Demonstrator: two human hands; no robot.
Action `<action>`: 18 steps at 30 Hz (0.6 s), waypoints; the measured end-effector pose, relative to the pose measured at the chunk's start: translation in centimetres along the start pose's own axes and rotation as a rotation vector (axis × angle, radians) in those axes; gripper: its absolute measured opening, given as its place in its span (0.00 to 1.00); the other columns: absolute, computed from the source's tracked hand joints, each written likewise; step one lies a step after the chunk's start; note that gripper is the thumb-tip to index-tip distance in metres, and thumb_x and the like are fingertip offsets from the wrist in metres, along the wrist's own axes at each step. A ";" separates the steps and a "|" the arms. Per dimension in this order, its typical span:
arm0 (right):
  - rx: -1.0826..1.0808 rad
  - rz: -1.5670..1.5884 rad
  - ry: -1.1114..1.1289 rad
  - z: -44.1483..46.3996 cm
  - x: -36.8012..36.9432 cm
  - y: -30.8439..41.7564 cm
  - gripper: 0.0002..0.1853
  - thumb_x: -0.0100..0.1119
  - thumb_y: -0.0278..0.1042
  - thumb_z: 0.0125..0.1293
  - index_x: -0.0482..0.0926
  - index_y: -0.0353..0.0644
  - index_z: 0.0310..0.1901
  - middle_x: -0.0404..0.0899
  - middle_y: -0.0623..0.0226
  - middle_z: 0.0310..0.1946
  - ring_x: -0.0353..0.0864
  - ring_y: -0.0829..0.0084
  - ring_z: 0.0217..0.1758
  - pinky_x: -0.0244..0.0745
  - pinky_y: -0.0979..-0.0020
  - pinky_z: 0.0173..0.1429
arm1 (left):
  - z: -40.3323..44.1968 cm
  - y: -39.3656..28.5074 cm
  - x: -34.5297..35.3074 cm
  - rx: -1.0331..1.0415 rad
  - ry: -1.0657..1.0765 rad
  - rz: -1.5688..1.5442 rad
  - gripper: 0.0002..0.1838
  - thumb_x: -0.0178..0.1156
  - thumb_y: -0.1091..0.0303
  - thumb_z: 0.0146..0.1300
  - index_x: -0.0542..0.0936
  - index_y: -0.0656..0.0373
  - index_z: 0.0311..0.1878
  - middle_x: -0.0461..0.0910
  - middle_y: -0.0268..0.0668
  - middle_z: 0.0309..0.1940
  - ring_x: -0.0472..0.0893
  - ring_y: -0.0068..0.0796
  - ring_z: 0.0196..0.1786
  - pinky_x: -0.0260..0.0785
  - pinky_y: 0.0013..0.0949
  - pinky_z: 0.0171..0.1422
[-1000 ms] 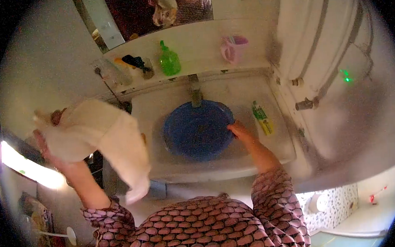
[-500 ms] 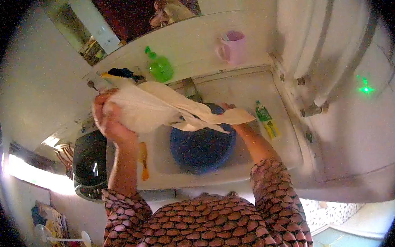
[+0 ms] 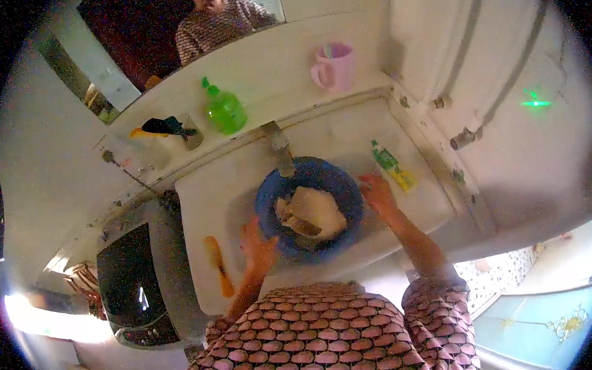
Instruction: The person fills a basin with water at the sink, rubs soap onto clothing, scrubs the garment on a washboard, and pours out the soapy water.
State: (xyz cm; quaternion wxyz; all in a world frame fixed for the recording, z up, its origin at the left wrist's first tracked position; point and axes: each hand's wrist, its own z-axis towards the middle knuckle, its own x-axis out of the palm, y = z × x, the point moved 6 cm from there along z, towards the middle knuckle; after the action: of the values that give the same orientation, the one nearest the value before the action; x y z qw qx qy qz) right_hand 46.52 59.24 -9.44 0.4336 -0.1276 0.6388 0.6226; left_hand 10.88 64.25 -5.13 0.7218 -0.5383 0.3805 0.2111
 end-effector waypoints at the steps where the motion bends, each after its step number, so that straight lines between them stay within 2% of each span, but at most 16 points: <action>1: -0.017 -0.016 0.047 0.0 -0.2 1.8 0.14 0.54 0.32 0.55 0.74 0.42 0.45 0.74 0.57 0.41 0.72 0.56 0.48 0.66 0.61 0.53 | 0.0 3.1 0.4 -0.083 -0.075 -0.026 0.39 0.69 0.65 0.39 0.63 0.56 0.58 0.66 0.44 0.54 0.60 0.45 0.61 0.54 0.43 0.62; 2: -0.006 -0.024 0.045 0.2 -0.3 3.5 0.14 0.54 0.32 0.55 0.74 0.42 0.45 0.74 0.57 0.41 0.72 0.56 0.48 0.66 0.61 0.53 | 0.0 5.5 1.1 -0.169 -0.151 -0.052 0.39 0.69 0.64 0.40 0.63 0.58 0.59 0.66 0.44 0.54 0.63 0.44 0.60 0.57 0.40 0.60; 3: -0.102 0.085 0.012 0.8 -0.4 6.3 0.14 0.54 0.32 0.56 0.73 0.42 0.45 0.74 0.56 0.40 0.72 0.56 0.46 0.66 0.60 0.52 | 0.1 6.6 2.3 -0.165 -0.140 -0.058 0.39 0.69 0.64 0.40 0.63 0.58 0.59 0.66 0.44 0.54 0.63 0.44 0.60 0.57 0.40 0.60; 4: -0.198 0.194 -0.023 1.4 -0.6 9.3 0.13 0.53 0.32 0.56 0.73 0.42 0.45 0.74 0.56 0.39 0.73 0.55 0.45 0.67 0.59 0.50 | 0.0 8.6 3.7 -0.320 -0.126 -0.358 0.37 0.68 0.63 0.43 0.63 0.59 0.58 0.68 0.44 0.52 0.68 0.42 0.54 0.62 0.38 0.53; 5: -0.200 0.235 -0.004 2.3 -0.9 12.6 0.14 0.53 0.33 0.56 0.73 0.41 0.45 0.74 0.55 0.40 0.73 0.55 0.45 0.67 0.59 0.49 | -0.4 9.8 5.0 -0.475 -0.106 -0.656 0.36 0.68 0.62 0.45 0.64 0.61 0.56 0.70 0.44 0.49 0.72 0.40 0.48 0.68 0.35 0.46; 6: -0.202 0.277 0.014 3.4 -0.8 15.3 0.15 0.54 0.33 0.56 0.72 0.41 0.46 0.74 0.54 0.40 0.73 0.54 0.45 0.67 0.58 0.48 | -0.3 8.7 4.4 -0.473 -0.093 -0.657 0.36 0.68 0.62 0.45 0.64 0.61 0.56 0.70 0.44 0.49 0.72 0.40 0.48 0.68 0.35 0.46; 8: -0.365 0.168 -0.098 5.7 1.0 17.5 0.18 0.56 0.34 0.54 0.71 0.38 0.47 0.74 0.51 0.41 0.73 0.52 0.44 0.68 0.59 0.47 | -0.8 6.0 4.5 -0.707 0.175 -0.820 0.31 0.66 0.59 0.47 0.66 0.63 0.52 0.72 0.42 0.43 0.75 0.34 0.36 0.69 0.31 0.32; 9: -0.280 0.241 -0.066 7.2 2.3 17.9 0.20 0.57 0.35 0.54 0.69 0.36 0.48 0.75 0.51 0.39 0.73 0.53 0.44 0.68 0.60 0.48 | -0.7 6.0 4.8 -0.705 0.179 -0.820 0.31 0.66 0.59 0.47 0.66 0.63 0.52 0.72 0.42 0.43 0.75 0.34 0.36 0.69 0.31 0.32; 11: -0.193 0.312 -0.040 9.7 4.9 19.1 0.22 0.58 0.36 0.53 0.68 0.35 0.49 0.75 0.51 0.38 0.74 0.53 0.44 0.68 0.60 0.49 | -1.1 7.3 7.0 -0.886 0.310 -0.861 0.26 0.64 0.57 0.48 0.69 0.62 0.47 0.73 0.40 0.37 0.75 0.32 0.31 0.67 0.31 0.25; 13: 0.087 0.461 0.075 11.6 7.6 18.6 0.25 0.57 0.33 0.55 0.64 0.38 0.54 0.73 0.63 0.36 0.76 0.73 0.28 0.71 0.73 0.26 | -1.9 12.8 11.4 -0.874 0.293 -0.956 0.24 0.64 0.58 0.48 0.70 0.62 0.45 0.74 0.40 0.36 0.75 0.32 0.30 0.67 0.31 0.25; 14: 0.083 0.457 0.067 11.8 7.2 19.2 0.25 0.57 0.33 0.55 0.64 0.38 0.54 0.73 0.63 0.36 0.76 0.73 0.28 0.71 0.73 0.26 | -2.2 14.4 12.8 -0.863 0.270 -1.053 0.22 0.63 0.59 0.48 0.71 0.61 0.43 0.75 0.39 0.34 0.76 0.32 0.30 0.67 0.31 0.24; 16: 0.364 1.041 0.211 11.7 7.5 20.2 0.25 0.56 0.31 0.55 0.63 0.37 0.55 0.72 0.65 0.34 0.76 0.75 0.27 0.71 0.75 0.27 | -2.4 13.8 12.3 -0.857 0.297 -1.072 0.21 0.64 0.59 0.48 0.72 0.61 0.42 0.75 0.39 0.34 0.76 0.32 0.30 0.68 0.32 0.26; 18: 0.307 1.112 0.222 12.6 6.9 20.7 0.25 0.55 0.31 0.56 0.63 0.37 0.55 0.73 0.65 0.33 0.76 0.75 0.28 0.72 0.75 0.28 | -3.4 12.4 11.2 -0.880 0.348 -1.096 0.19 0.64 0.60 0.48 0.75 0.61 0.40 0.75 0.39 0.34 0.77 0.34 0.31 0.70 0.34 0.28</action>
State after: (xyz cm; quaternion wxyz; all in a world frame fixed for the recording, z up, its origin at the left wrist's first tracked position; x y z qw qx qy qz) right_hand 32.86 77.21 1.78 -0.0139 0.2266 0.7343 0.6398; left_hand 7.89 64.03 -21.97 0.3692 -0.9182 0.0452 -0.1365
